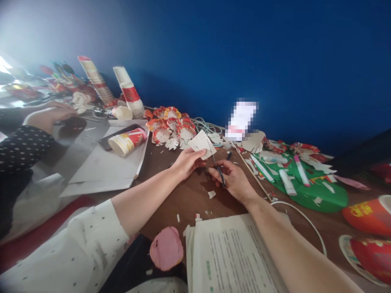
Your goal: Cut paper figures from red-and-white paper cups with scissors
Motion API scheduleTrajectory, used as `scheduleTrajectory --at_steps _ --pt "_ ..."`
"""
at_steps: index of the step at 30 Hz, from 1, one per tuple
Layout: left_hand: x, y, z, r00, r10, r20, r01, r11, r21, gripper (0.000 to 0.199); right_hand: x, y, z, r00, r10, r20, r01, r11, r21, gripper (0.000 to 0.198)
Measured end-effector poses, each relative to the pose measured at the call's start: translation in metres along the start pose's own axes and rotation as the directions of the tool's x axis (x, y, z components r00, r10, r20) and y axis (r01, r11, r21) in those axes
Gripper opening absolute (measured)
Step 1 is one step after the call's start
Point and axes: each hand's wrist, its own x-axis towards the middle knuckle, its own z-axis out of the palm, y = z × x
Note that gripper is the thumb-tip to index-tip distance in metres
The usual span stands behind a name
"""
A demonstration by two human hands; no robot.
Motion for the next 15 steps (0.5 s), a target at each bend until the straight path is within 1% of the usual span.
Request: scheduleTrajectory --at_steps 6,9,15 --pt "-0.0019 -0.0007 0.0008 0.999 0.0 0.055 -0.002 0.999 0.035 0.018 -0.0011 0.0018 -0.0003 1.0 -0.004 -0.005 0.004 1.0 0.009 0.049" --pt "-0.0027 0.0 0.0015 0.998 -0.007 0.057 0.005 0.999 0.045 0.018 -0.0003 0.0043 -0.001 1.0 0.0 0.002 0.0 1.0 0.002 0.05" --pt "-0.0035 0.0 0.0026 0.999 -0.006 0.042 0.006 1.0 0.015 0.018 -0.0013 0.0034 0.0006 1.0 -0.015 0.007 0.015 0.999 -0.029 0.044"
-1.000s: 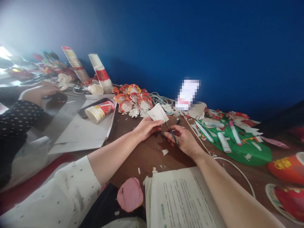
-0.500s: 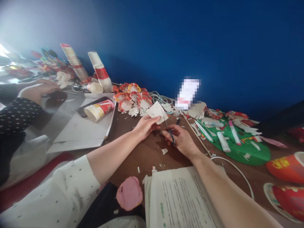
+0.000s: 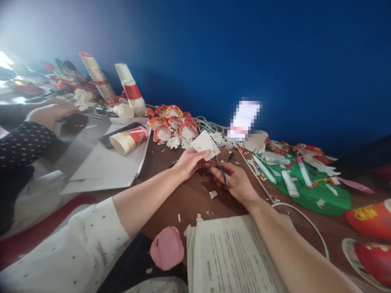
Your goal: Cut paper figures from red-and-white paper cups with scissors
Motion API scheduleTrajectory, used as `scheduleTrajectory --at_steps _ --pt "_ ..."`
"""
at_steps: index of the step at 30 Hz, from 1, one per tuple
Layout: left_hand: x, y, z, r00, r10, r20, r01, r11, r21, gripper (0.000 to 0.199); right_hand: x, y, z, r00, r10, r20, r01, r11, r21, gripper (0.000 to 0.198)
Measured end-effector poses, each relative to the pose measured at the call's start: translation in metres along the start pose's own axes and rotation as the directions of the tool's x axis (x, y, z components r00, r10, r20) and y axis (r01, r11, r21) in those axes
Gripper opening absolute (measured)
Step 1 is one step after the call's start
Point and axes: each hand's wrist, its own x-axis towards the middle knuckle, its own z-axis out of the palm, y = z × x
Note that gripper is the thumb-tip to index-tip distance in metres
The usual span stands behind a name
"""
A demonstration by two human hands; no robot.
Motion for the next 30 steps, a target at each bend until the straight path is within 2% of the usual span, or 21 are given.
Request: scheduleTrajectory --at_steps 7,12,30 --pt "0.0008 -0.0016 -0.0009 1.0 0.001 0.017 -0.001 1.0 -0.008 0.017 -0.0001 -0.0003 -0.0013 1.0 -0.008 0.007 0.008 1.0 -0.005 0.045" --pt "-0.0007 0.0017 0.0005 1.0 -0.013 -0.003 0.013 1.0 0.007 0.013 -0.0003 -0.0007 -0.0057 0.999 -0.016 0.04 0.019 0.997 -0.075 0.044" --pt "0.001 -0.002 -0.0003 1.0 -0.015 -0.021 0.014 1.0 -0.017 0.012 -0.003 -0.0095 -0.0017 0.999 -0.042 -0.011 0.04 0.986 -0.16 0.048"
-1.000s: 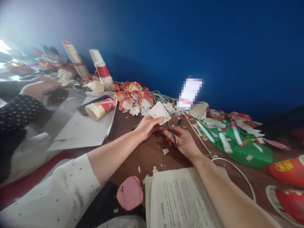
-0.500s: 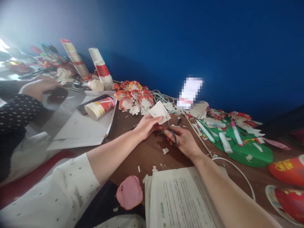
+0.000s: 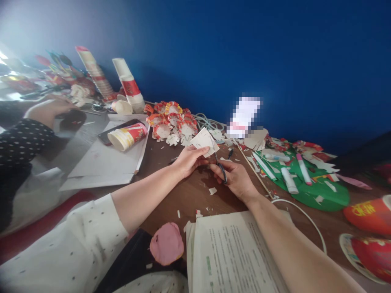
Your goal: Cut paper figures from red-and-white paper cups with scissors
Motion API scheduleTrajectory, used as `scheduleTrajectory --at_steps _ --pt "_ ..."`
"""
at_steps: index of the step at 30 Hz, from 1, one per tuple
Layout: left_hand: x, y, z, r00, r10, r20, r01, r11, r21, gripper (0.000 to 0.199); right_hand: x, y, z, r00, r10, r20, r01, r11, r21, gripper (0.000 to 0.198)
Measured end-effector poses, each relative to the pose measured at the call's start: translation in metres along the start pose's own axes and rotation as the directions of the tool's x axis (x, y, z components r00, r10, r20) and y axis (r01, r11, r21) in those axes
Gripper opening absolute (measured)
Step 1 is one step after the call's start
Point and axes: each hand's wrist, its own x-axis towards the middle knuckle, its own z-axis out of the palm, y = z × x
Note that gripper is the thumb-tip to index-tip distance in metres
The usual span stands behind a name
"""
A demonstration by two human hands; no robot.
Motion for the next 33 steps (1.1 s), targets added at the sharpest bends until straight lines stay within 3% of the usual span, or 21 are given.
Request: scheduleTrajectory --at_steps 12,22,33 --pt "0.001 -0.002 -0.003 0.998 -0.014 -0.054 0.016 0.999 0.049 0.022 0.002 0.007 0.009 0.999 0.035 -0.04 -0.03 0.993 0.114 0.048" --pt "-0.002 -0.003 -0.003 1.0 0.018 -0.003 -0.017 0.997 0.071 0.026 0.001 0.008 0.005 1.0 0.018 0.012 -0.02 0.985 0.17 0.043" --pt "-0.001 -0.004 0.0 0.999 0.021 0.024 -0.022 0.999 0.03 0.025 0.001 0.008 0.009 1.0 -0.001 -0.015 0.004 0.981 0.191 0.045"
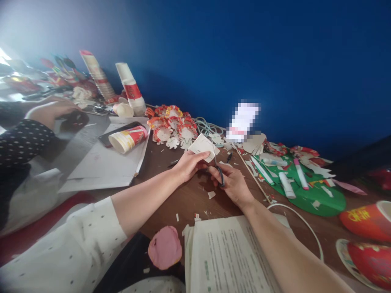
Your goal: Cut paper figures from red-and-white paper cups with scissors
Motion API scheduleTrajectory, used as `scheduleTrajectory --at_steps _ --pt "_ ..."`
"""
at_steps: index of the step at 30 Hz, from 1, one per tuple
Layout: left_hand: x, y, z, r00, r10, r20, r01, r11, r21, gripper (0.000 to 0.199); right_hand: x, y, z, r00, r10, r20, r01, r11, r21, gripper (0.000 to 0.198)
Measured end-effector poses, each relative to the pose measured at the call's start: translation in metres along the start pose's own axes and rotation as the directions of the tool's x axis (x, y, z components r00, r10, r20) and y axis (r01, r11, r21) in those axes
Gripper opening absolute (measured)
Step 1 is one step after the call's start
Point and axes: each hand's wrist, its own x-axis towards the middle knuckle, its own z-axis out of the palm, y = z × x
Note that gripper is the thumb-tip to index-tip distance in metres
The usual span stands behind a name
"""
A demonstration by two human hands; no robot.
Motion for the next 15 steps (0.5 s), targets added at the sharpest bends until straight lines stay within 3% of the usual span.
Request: scheduleTrajectory --at_steps 15 --pt "-0.0031 -0.0019 0.0009 1.0 0.0 -0.028 0.002 0.997 0.072 0.031 -0.0008 0.0019 0.0028 0.999 -0.022 -0.033 0.023 0.999 0.042 0.042"
